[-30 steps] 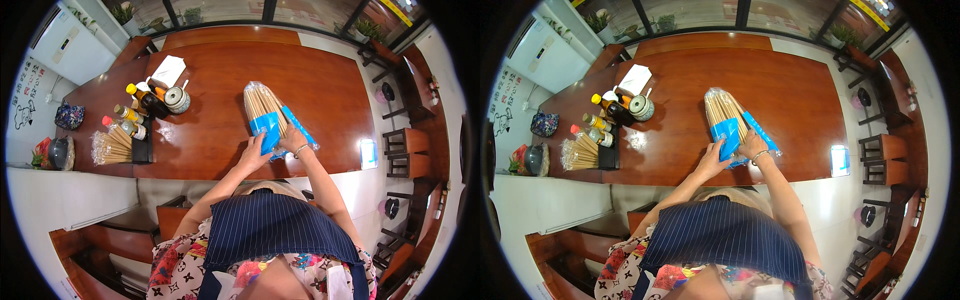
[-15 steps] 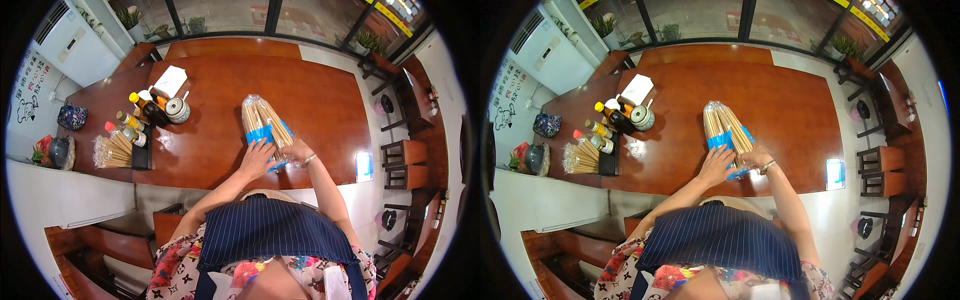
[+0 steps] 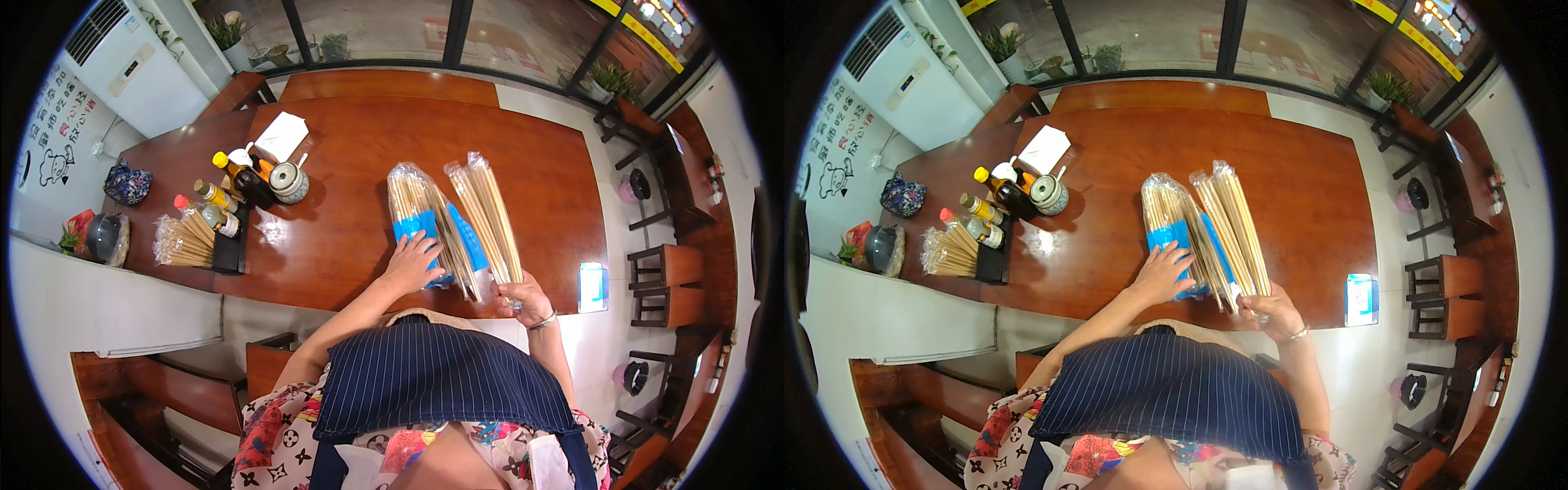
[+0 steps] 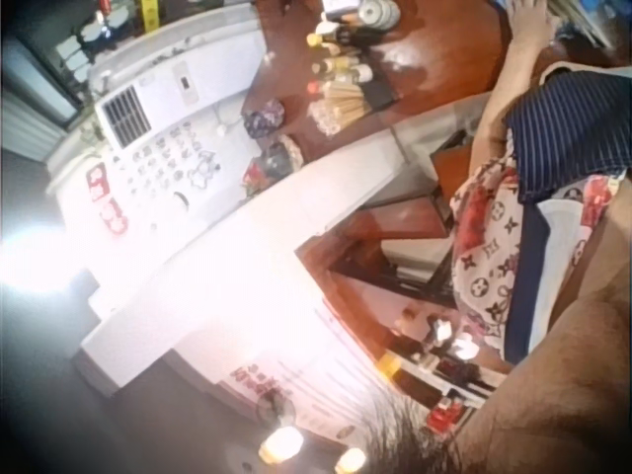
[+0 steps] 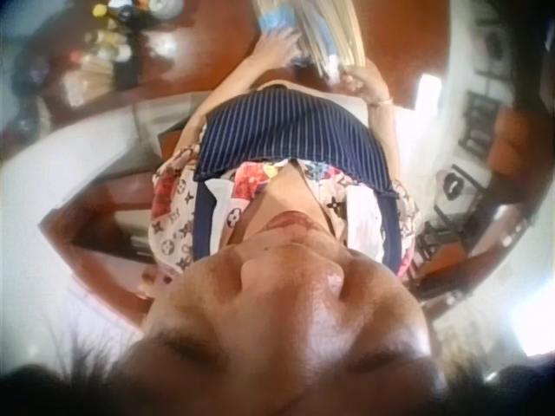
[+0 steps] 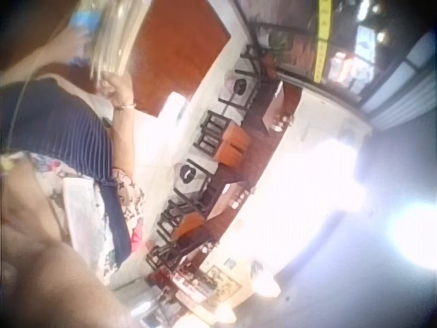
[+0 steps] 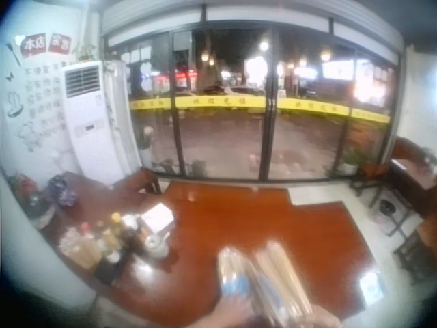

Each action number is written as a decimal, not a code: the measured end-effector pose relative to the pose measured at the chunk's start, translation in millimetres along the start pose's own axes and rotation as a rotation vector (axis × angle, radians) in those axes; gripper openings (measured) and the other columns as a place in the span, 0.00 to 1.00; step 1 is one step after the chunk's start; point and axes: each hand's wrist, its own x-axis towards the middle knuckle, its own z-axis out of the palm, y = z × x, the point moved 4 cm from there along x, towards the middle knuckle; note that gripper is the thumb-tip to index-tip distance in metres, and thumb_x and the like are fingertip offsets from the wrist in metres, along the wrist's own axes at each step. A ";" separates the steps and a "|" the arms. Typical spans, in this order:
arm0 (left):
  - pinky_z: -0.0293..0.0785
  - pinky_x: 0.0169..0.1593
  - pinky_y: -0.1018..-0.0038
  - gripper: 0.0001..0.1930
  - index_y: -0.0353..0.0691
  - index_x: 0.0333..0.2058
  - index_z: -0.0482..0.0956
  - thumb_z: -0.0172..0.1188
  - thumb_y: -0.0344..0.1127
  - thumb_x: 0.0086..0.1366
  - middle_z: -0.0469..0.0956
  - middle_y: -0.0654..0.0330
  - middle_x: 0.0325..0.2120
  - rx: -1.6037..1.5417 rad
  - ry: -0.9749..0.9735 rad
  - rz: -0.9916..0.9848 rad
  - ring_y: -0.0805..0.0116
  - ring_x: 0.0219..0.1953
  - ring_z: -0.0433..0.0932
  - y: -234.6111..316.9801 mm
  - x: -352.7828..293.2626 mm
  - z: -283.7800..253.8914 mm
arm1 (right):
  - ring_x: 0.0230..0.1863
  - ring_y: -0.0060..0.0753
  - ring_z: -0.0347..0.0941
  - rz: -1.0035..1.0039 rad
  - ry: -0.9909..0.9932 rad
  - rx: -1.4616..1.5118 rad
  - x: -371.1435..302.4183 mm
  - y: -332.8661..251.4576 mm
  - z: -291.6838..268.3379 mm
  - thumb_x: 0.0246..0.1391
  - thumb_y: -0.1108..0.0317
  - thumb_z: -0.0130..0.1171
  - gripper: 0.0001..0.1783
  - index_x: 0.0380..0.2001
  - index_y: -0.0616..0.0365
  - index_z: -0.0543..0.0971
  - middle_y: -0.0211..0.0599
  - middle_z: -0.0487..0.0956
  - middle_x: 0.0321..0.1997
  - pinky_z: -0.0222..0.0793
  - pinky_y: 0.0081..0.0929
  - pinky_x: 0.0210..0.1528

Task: The person unpacks a bundle of disposable chopsticks and distributes them into containers on several tables in a restaurant. They walk between tables, place chopsticks in holders, and briefly inspect a refrigerated display case.

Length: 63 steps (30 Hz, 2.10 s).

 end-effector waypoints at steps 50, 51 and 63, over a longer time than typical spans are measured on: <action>0.59 0.56 0.64 0.53 0.36 0.56 0.51 0.74 0.38 0.32 0.62 0.48 0.51 -0.563 0.994 -0.578 0.53 0.54 0.62 -298.5 -316.6 -183.2 | 0.33 0.21 0.68 -0.710 -0.258 -0.359 249.0 170.0 501.8 0.45 0.75 0.57 0.17 0.39 0.64 0.67 0.31 0.72 0.33 0.67 0.20 0.37; 0.59 0.55 0.64 0.52 0.36 0.56 0.52 0.74 0.37 0.32 0.62 0.49 0.51 -0.565 1.025 -0.573 0.53 0.53 0.63 -299.3 -315.2 -181.7 | 0.34 0.17 0.67 -0.754 -0.236 -0.448 247.9 173.5 502.8 0.46 0.80 0.55 0.13 0.37 0.62 0.68 0.26 0.70 0.34 0.65 0.16 0.37; 0.59 0.55 0.63 0.51 0.36 0.58 0.48 0.71 0.33 0.37 0.62 0.47 0.50 -0.548 1.022 -0.518 0.51 0.53 0.62 -323.7 -312.2 -165.3 | 0.33 0.29 0.70 -0.736 -0.380 -0.702 259.0 191.3 495.8 0.42 0.73 0.60 0.16 0.37 0.63 0.69 0.36 0.72 0.32 0.67 0.25 0.36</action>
